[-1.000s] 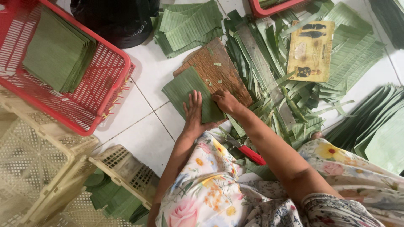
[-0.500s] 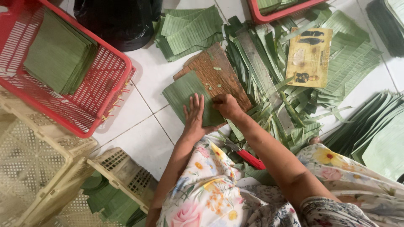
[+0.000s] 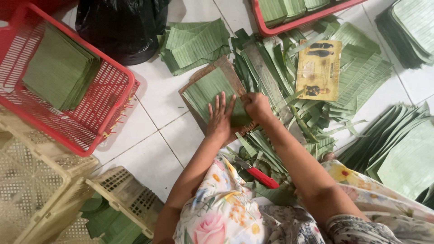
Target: The person sits on the floor trimming banana leaves. They place a leaf on a wooden board, align a yellow card template over it, and cut off the excess edges with a red-handled knife, then stack the trimmed leaf with finished piles and place trimmed leaves into red baskets.
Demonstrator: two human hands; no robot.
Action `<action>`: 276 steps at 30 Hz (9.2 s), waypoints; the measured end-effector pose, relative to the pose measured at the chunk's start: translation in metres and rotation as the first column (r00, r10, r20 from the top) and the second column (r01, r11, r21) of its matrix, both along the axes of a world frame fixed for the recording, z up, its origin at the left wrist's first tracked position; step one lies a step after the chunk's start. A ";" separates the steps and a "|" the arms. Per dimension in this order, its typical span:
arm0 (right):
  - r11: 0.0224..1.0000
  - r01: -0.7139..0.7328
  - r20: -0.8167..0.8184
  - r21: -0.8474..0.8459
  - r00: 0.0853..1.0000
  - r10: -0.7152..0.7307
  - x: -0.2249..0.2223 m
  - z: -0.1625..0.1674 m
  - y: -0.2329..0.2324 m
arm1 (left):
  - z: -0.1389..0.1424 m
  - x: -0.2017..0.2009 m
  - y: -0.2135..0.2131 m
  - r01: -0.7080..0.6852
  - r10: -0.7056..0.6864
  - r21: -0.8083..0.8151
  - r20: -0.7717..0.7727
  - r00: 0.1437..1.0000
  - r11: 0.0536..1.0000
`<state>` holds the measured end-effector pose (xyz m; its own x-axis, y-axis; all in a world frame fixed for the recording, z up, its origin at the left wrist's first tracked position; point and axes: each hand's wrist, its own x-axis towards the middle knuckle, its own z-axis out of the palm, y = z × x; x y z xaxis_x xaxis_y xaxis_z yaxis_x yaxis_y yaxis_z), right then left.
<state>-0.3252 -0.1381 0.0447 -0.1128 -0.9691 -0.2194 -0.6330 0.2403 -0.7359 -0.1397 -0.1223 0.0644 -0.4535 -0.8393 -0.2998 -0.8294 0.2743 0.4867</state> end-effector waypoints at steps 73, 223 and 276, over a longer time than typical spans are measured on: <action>0.940 -0.168 -0.689 -0.297 0.719 -0.089 -0.089 0.064 0.118 | -0.006 0.058 0.020 0.004 -0.009 -0.173 -0.024 1.000 0.985; 0.951 0.055 0.200 0.305 0.972 -0.120 -0.012 -0.022 0.005 | -0.009 0.068 0.009 0.002 -0.018 -0.080 -0.199 0.980 0.997; 0.954 0.042 0.198 0.296 0.975 -0.104 -0.015 -0.027 0.004 | 0.030 0.058 0.002 -0.057 0.052 0.061 0.076 0.996 0.997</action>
